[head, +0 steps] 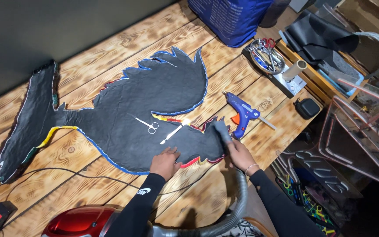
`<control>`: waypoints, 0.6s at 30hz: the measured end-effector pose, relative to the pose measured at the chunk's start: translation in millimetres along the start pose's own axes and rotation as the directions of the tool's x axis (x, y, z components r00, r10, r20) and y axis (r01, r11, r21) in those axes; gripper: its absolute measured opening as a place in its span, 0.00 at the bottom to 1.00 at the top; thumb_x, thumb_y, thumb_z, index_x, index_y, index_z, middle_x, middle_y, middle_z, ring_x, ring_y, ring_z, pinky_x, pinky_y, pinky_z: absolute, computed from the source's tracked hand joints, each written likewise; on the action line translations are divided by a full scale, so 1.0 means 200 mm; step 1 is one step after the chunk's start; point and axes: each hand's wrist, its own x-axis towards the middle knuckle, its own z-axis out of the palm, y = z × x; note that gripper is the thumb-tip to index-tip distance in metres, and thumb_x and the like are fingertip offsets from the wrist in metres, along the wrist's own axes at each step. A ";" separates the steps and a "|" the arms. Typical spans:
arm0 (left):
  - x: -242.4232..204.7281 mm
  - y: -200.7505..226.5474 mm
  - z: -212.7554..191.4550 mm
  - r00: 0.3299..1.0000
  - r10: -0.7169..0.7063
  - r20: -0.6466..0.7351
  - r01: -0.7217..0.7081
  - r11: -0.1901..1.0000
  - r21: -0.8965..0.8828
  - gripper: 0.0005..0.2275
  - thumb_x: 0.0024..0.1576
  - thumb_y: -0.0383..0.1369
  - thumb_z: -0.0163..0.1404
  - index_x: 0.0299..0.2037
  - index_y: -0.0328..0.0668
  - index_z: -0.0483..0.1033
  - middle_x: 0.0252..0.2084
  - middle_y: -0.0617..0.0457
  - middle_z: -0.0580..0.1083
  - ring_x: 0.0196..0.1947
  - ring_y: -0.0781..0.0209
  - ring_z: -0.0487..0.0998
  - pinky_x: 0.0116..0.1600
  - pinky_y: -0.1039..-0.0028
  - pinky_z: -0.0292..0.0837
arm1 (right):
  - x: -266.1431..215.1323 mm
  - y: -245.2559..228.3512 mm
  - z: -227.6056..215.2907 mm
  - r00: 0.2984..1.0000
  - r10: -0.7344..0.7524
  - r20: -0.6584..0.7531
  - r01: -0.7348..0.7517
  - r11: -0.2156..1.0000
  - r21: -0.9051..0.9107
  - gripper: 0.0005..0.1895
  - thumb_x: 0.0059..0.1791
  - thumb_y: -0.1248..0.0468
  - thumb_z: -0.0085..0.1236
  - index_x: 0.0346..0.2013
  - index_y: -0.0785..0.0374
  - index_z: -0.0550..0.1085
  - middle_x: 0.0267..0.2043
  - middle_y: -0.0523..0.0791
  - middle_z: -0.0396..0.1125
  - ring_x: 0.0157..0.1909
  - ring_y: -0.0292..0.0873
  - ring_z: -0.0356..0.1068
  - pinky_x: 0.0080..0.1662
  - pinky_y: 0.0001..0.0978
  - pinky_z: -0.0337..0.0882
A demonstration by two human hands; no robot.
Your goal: The recorder is shown using a vacuum and a hot glue gun to create or repair a rug in the shape of a bird.
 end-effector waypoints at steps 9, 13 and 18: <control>0.01 -0.06 -0.15 0.908 -0.259 -0.329 0.250 0.966 -0.071 0.25 0.50 0.45 0.60 0.56 0.47 0.74 0.62 0.51 0.69 0.64 0.51 0.67 0.62 0.55 0.66 | 0.50 -0.52 0.21 0.899 -0.117 0.422 0.026 0.976 0.215 0.19 0.55 0.54 0.42 0.55 0.62 0.67 0.31 0.43 0.64 0.22 0.38 0.68 0.28 0.37 0.79; 0.00 -0.12 -0.19 0.839 -0.451 -0.304 0.452 0.889 -0.071 0.36 0.46 0.50 0.63 0.64 0.48 0.66 0.70 0.48 0.60 0.71 0.47 0.58 0.66 0.47 0.61 | 0.66 -0.61 0.29 0.860 -0.085 0.503 -0.004 0.985 0.174 0.21 0.56 0.54 0.43 0.56 0.67 0.65 0.33 0.47 0.65 0.23 0.40 0.71 0.29 0.37 0.80; 0.01 -0.16 -0.20 0.717 -0.680 -0.153 0.664 0.733 -0.148 0.50 0.40 0.59 0.66 0.71 0.51 0.56 0.75 0.44 0.51 0.74 0.41 0.49 0.68 0.39 0.55 | 0.98 -0.70 0.34 0.899 -0.192 0.394 0.039 0.930 0.364 0.22 0.56 0.54 0.45 0.57 0.67 0.64 0.31 0.53 0.66 0.23 0.48 0.71 0.27 0.42 0.78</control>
